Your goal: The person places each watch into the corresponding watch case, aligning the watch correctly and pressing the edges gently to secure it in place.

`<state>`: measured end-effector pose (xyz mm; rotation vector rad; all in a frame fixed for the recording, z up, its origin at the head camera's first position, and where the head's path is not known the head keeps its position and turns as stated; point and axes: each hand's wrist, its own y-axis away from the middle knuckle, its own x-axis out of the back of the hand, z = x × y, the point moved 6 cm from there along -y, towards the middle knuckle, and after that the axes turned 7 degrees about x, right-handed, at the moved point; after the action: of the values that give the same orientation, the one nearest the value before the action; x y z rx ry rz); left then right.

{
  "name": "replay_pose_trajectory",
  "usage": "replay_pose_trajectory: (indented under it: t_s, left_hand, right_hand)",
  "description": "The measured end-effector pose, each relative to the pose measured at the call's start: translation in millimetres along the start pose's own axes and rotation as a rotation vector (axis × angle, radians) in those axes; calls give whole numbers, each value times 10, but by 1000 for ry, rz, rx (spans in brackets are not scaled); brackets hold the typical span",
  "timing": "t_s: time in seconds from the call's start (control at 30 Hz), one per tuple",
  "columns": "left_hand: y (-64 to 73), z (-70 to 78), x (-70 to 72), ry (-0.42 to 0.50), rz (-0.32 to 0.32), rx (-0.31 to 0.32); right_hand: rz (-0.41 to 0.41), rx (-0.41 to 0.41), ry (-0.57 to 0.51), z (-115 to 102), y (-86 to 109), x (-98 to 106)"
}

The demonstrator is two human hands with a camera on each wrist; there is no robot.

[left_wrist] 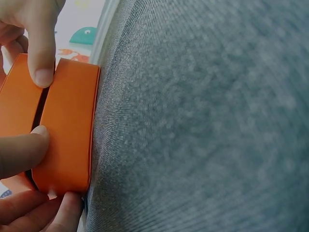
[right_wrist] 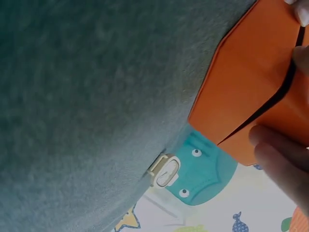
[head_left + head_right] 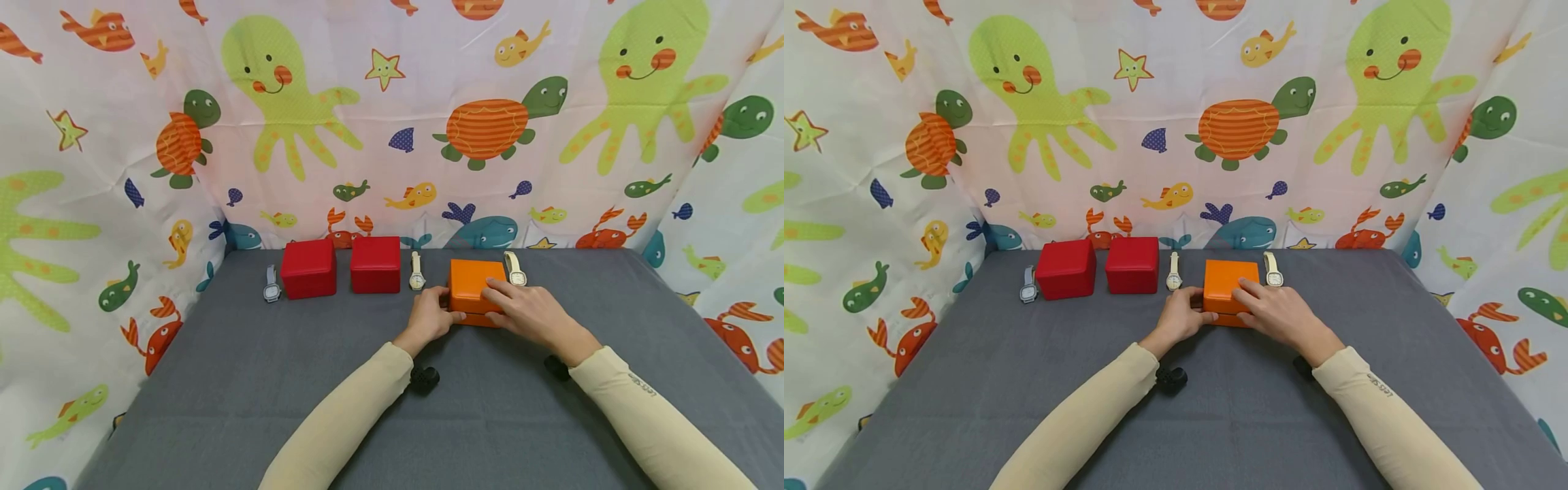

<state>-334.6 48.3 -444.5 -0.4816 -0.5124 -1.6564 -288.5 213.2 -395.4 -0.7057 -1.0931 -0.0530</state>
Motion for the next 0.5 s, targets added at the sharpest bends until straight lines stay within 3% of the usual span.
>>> replay_pose_trajectory:
  t_s: [0.5]
  left_hand:
    - [-20, -35, -12, 47, 0, -2]
  right_hand:
    - [51, 74, -4, 8, -79, 39]
